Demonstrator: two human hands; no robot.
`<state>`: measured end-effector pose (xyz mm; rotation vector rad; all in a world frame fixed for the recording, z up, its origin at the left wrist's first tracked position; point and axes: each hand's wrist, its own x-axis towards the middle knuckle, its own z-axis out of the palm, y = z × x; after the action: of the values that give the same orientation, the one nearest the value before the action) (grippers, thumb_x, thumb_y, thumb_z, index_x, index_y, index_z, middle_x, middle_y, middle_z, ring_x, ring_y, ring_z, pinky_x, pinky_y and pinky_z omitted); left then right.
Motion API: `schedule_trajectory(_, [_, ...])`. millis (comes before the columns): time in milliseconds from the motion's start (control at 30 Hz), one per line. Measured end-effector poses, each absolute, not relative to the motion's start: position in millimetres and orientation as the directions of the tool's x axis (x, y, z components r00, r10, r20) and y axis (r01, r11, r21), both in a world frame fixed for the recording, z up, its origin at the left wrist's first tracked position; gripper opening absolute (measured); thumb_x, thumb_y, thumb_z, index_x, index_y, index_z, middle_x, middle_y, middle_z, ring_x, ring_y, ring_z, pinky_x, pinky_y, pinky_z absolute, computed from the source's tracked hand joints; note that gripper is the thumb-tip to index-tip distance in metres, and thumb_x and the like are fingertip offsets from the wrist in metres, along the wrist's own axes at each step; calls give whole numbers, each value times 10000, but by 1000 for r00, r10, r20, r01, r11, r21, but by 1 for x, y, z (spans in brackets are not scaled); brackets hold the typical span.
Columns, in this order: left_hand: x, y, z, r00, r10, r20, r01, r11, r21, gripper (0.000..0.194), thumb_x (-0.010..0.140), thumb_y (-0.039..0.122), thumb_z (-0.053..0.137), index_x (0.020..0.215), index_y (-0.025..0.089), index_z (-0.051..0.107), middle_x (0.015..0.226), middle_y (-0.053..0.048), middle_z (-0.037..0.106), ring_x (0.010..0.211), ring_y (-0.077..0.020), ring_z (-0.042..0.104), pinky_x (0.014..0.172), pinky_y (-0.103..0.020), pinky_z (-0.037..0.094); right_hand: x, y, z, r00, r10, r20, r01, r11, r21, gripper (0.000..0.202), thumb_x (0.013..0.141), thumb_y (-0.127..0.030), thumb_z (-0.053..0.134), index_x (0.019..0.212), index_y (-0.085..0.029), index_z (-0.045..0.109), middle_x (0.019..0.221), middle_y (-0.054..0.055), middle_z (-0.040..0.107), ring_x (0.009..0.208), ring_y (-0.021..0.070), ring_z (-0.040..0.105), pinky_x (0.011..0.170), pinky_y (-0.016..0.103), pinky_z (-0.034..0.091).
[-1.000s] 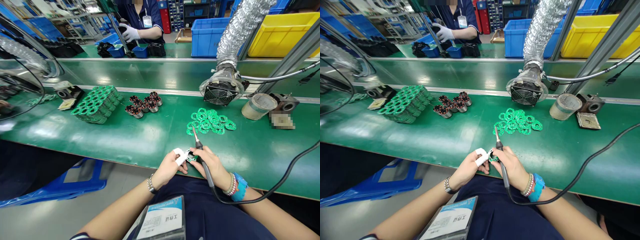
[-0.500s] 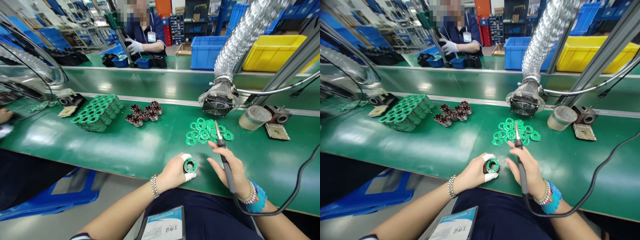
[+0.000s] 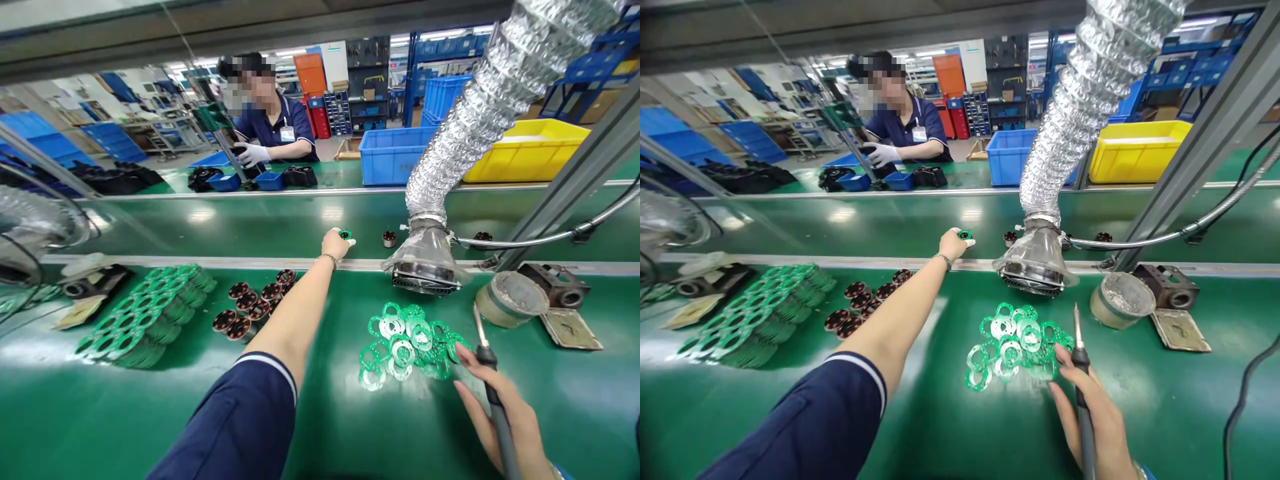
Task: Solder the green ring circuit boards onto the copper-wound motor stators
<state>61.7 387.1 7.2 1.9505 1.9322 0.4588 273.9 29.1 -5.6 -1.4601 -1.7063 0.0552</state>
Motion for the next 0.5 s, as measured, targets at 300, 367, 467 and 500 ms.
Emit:
schedule_trajectory(300, [47, 379, 8, 163, 986, 44, 946, -169, 278, 648, 791, 424, 556, 1331, 153, 324, 1270, -175, 473, 1151, -302, 487, 910, -359, 408, 271, 40, -7, 140, 838, 528, 830, 191, -524, 291, 827, -250, 569, 1090, -183, 463, 1160, 123, 623, 1029, 222, 623, 854, 316, 510])
schedule_trajectory(367, [45, 360, 19, 272, 959, 74, 930, -282, 237, 545, 803, 384, 550, 1277, 153, 410, 1244, -158, 485, 1149, -285, 481, 935, -346, 392, 268, 40, -6, 123, 830, 543, 828, 216, -517, 283, 836, -253, 554, 1092, -181, 457, 1162, 125, 621, 1034, 221, 621, 850, 318, 512])
schedule_trajectory(467, [44, 317, 27, 414, 905, 97, 891, -424, 159, 439, 782, 338, 584, 1176, 157, 514, 1197, -135, 520, 1125, -262, 485, 955, -335, 377, 270, 36, -7, 86, 829, 553, 843, 234, -483, 307, 832, -305, 556, 1097, -179, 467, 1173, 120, 615, 990, 228, 639, 840, 328, 514])
schedule_trajectory(500, [43, 301, 28, 451, 887, 100, 878, -461, 127, 444, 762, 340, 609, 1165, 174, 524, 1207, -117, 521, 1131, -253, 475, 963, -329, 370, 273, 34, -9, 92, 825, 558, 849, 228, -477, 330, 823, -345, 564, 1098, -182, 479, 1171, 114, 616, 963, 234, 648, 829, 336, 516])
